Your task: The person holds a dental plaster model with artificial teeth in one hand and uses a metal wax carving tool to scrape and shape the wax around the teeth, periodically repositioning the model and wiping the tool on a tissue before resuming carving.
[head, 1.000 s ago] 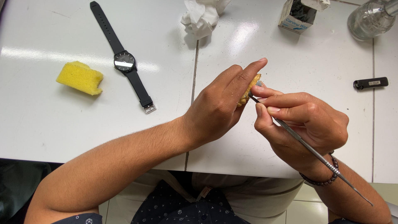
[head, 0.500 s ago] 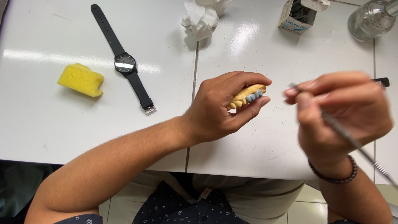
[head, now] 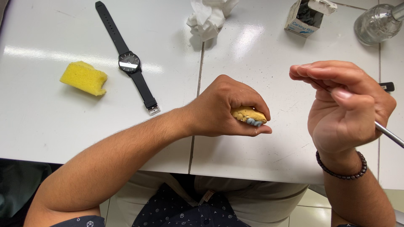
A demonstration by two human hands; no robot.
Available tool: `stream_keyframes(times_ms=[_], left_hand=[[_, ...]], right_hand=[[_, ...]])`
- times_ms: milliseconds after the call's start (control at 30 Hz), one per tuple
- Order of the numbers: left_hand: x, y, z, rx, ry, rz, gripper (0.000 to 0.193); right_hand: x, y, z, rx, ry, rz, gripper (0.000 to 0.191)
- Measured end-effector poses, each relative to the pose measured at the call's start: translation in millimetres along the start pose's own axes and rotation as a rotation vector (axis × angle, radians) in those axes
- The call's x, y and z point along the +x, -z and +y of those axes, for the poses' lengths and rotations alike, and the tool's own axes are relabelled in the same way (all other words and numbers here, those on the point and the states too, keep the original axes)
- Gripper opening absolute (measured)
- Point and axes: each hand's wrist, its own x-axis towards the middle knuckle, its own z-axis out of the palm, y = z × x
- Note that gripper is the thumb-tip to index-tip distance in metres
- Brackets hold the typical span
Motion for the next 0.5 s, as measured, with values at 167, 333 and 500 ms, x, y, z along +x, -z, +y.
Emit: stream_keyframes(times_ms=[167,333,500], left_hand=[[-2.0,-3.1,-4.3,0.037,-0.03,0.043,0.017],[-3.2,-16.4,-1.4,0.158,0.004,0.269,0.032],[-9.6,-24.9,3.5,0.144,0.084,0.297,0.044]], right_hand=[[-7.4,1.3,0.5,0.063,-0.031,0.028,0.046],[-5.6,-19.2,-7.9,0.041,-0.076,0.076,0.018],[7.1,-32.2,-32.1,-0.368,0.047,-0.098,0.016]])
